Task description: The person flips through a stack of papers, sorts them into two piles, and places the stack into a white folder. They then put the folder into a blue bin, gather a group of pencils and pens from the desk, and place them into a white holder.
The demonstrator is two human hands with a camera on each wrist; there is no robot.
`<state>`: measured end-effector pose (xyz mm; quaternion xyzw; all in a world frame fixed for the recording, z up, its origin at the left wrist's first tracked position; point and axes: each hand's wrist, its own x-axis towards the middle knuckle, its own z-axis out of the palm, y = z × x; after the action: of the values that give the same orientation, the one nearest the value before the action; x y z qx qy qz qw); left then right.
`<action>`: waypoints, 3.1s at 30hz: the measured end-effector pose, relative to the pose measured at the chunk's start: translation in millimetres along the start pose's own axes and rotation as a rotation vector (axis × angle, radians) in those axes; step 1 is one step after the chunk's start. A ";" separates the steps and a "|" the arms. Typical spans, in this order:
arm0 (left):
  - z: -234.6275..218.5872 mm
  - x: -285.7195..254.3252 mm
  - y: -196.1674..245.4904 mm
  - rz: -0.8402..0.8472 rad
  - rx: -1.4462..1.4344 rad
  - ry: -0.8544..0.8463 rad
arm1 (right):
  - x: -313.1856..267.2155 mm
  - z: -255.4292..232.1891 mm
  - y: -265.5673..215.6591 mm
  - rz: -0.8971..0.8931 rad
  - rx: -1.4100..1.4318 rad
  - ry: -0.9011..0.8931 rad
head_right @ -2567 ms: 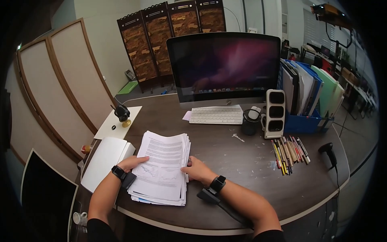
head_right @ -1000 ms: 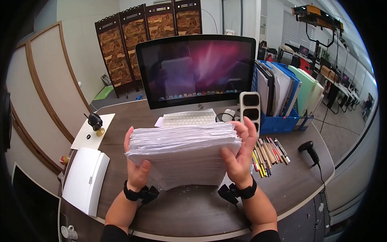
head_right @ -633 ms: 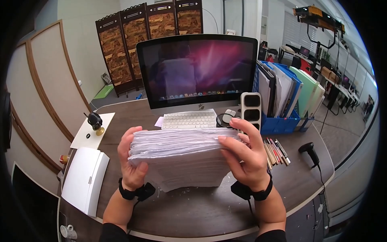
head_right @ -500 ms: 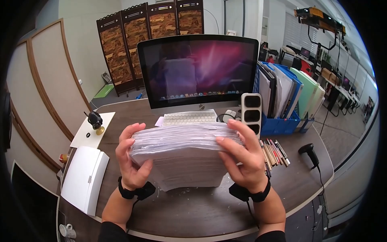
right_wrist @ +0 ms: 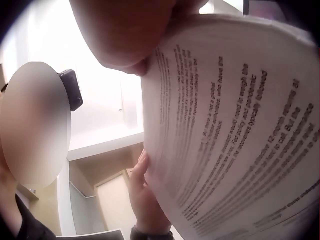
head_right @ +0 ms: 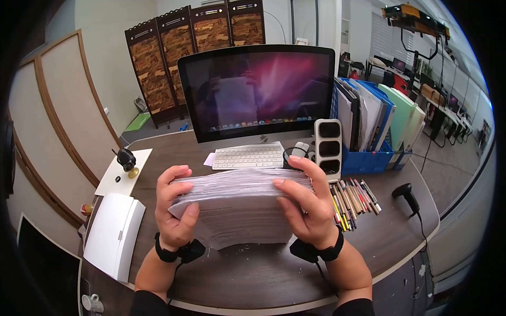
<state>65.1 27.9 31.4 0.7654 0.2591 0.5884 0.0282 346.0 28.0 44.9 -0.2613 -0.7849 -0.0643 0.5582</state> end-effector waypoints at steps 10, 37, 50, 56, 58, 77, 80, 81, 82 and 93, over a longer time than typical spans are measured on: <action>20.5 -34.1 -18.1 -0.302 -0.429 0.134 | -46.9 32.2 30.2 0.538 0.797 0.163; 36.4 -64.6 -45.4 -0.512 -0.582 0.027 | -44.9 43.0 35.7 0.401 0.612 0.183; 32.8 -77.4 -55.9 -0.499 -0.463 -0.016 | -23.5 11.3 40.8 0.385 0.638 -0.019; 38.2 -79.1 -57.2 -0.537 -0.437 0.035 | -75.1 46.3 51.7 0.733 0.732 -0.116; 35.6 -74.7 -53.0 -0.521 -0.358 -0.014 | -68.2 47.3 43.5 0.742 0.696 -0.090; 8.6 -39.5 -8.1 -0.916 -0.871 0.013 | -55.4 22.1 16.9 1.141 1.308 -0.166; 11.1 -39.7 -7.7 -1.019 -0.893 -0.014 | -69.1 18.8 12.1 1.294 1.310 -0.324; 11.8 -39.9 -9.0 -1.062 -0.916 -0.033 | -69.3 17.1 6.4 1.367 1.286 -0.354; 11.1 -40.3 -11.3 -1.111 -0.879 -0.087 | -66.2 14.2 -1.5 1.391 1.274 -0.343; -12.9 -99.7 -37.0 -1.143 -0.481 -0.360 | -121.9 44.3 12.0 1.531 1.188 -0.418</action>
<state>22.6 13.5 -65.9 0.5657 0.4779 0.3849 0.5509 343.8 14.4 -84.6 -0.3816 -0.3918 0.7651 0.3400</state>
